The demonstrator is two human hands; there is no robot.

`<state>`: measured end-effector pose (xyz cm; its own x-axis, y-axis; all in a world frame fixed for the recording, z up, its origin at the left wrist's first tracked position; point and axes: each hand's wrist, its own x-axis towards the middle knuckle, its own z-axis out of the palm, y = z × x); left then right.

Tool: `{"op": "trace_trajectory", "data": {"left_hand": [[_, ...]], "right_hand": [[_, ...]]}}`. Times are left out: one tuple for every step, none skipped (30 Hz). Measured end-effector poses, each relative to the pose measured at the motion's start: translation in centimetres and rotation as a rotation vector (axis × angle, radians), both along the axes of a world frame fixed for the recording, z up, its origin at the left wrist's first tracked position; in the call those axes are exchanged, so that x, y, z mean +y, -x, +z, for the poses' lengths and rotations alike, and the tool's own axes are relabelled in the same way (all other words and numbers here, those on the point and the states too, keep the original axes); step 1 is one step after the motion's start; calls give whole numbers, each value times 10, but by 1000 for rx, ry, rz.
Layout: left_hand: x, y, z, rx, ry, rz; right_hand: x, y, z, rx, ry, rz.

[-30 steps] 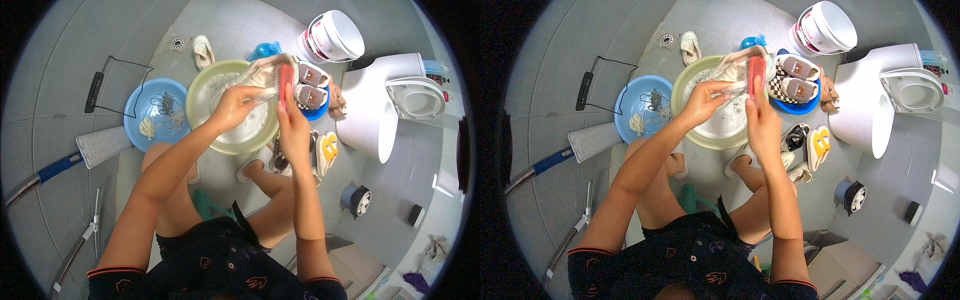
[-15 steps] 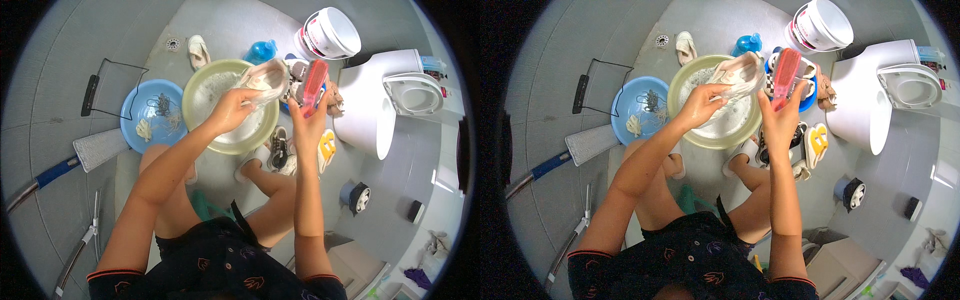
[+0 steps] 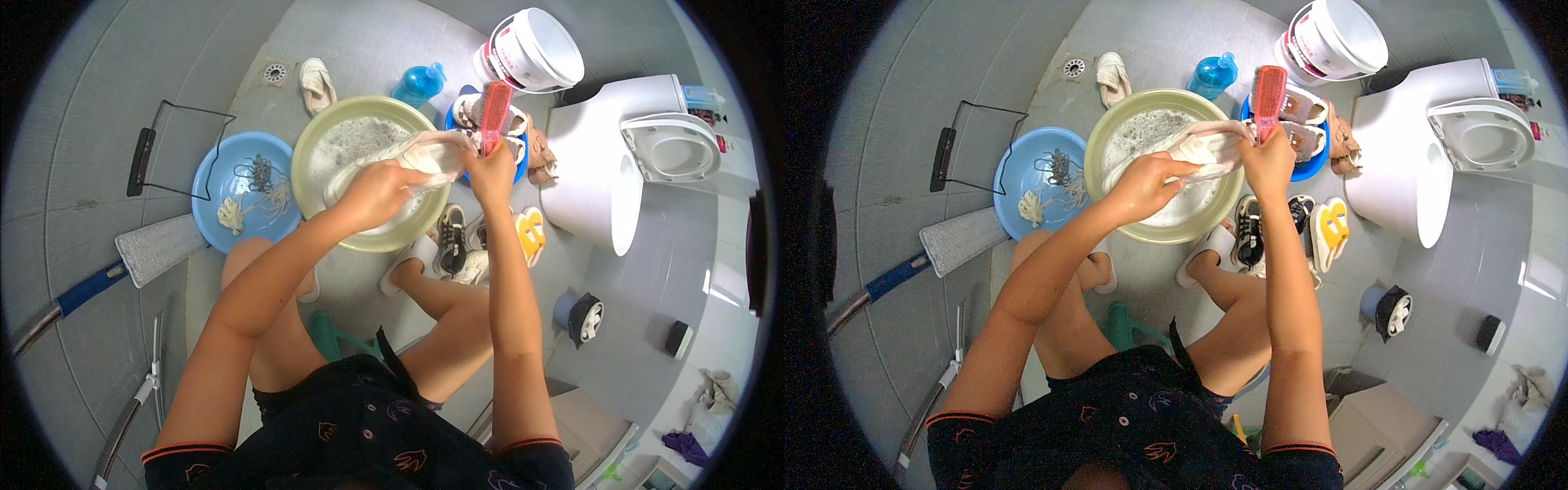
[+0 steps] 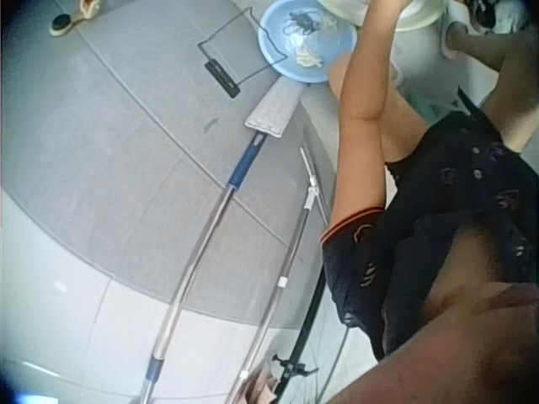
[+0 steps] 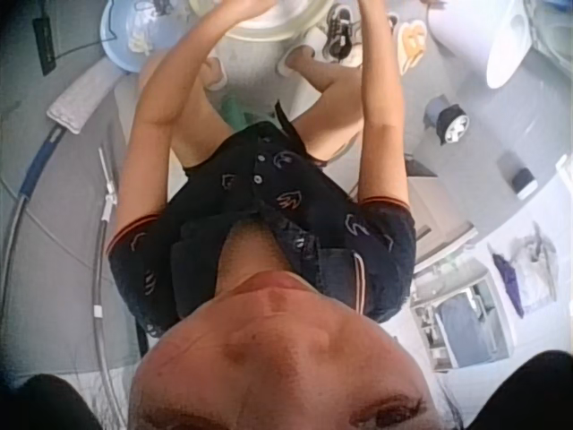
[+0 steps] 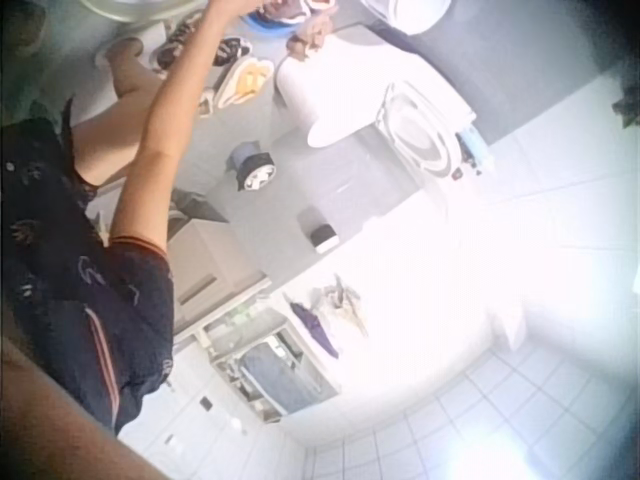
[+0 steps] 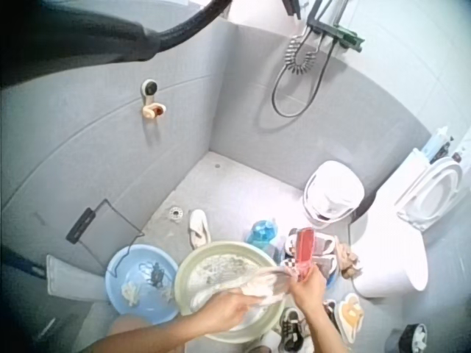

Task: The person scrubs a white sneaker with a pink brush in a basin of soapy water. They remove the insole to clean it separately, then scrub the interior and exterior of the shoe before placing it aside.

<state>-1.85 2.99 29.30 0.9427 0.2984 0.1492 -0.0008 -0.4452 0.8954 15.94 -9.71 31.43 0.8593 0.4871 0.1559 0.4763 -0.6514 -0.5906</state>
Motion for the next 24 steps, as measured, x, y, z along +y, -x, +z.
{"op": "trace_trajectory", "data": {"left_hand": [[1,1,0,8,3,-8],[3,0,2,-1,23,41],[5,-2,11,-7,46,85],[9,-3,19,-14,69,133],[15,-5,22,3,57,221],[19,-6,21,-40,-2,288],[23,-8,19,-84,-60,354],[26,-9,17,-127,-119,419],[29,-8,5,-55,-101,353],[30,-8,-9,-13,-54,288],[32,-8,-22,28,-6,224],[33,-10,-20,66,43,152],[33,-11,-18,74,86,109],[35,-12,-14,82,127,67],[35,-13,-10,87,173,20],[35,-14,-9,86,176,61],[35,-14,-10,86,180,101],[36,-14,-10,87,183,147],[36,-14,-11,102,207,170],[36,-13,-11,117,231,194],[35,-12,-12,133,256,216],[34,-12,-13,148,281,239],[32,-13,-17,145,285,247],[32,-14,-21,142,285,256]], "right_hand": [[-2,0,1,35,-3,5],[-5,1,4,70,-6,10],[-9,2,5,107,-5,10],[-11,5,7,126,-18,15],[-13,8,9,145,-31,19],[-13,11,12,161,-48,27],[-13,14,15,153,-56,40],[-12,16,18,145,-64,52],[-10,20,22,138,-74,70],[-7,24,29,138,-78,84],[-4,30,38,139,-82,98],[-3,31,43,135,-85,105],[-4,31,43,123,-97,123],[-5,30,43,111,-110,140],[-7,29,44,95,-119,153],[-9,27,44,95,-138,171],[-10,24,42,94,-156,188],[-10,22,42,97,-176,210],[-10,22,44,119,-122,213],[-8,23,49,142,-69,215],[-7,24,53,165,-14,215],[-6,26,55,150,8,218],[-4,28,56,135,31,221],[-2,30,56,121,48,224]]}}
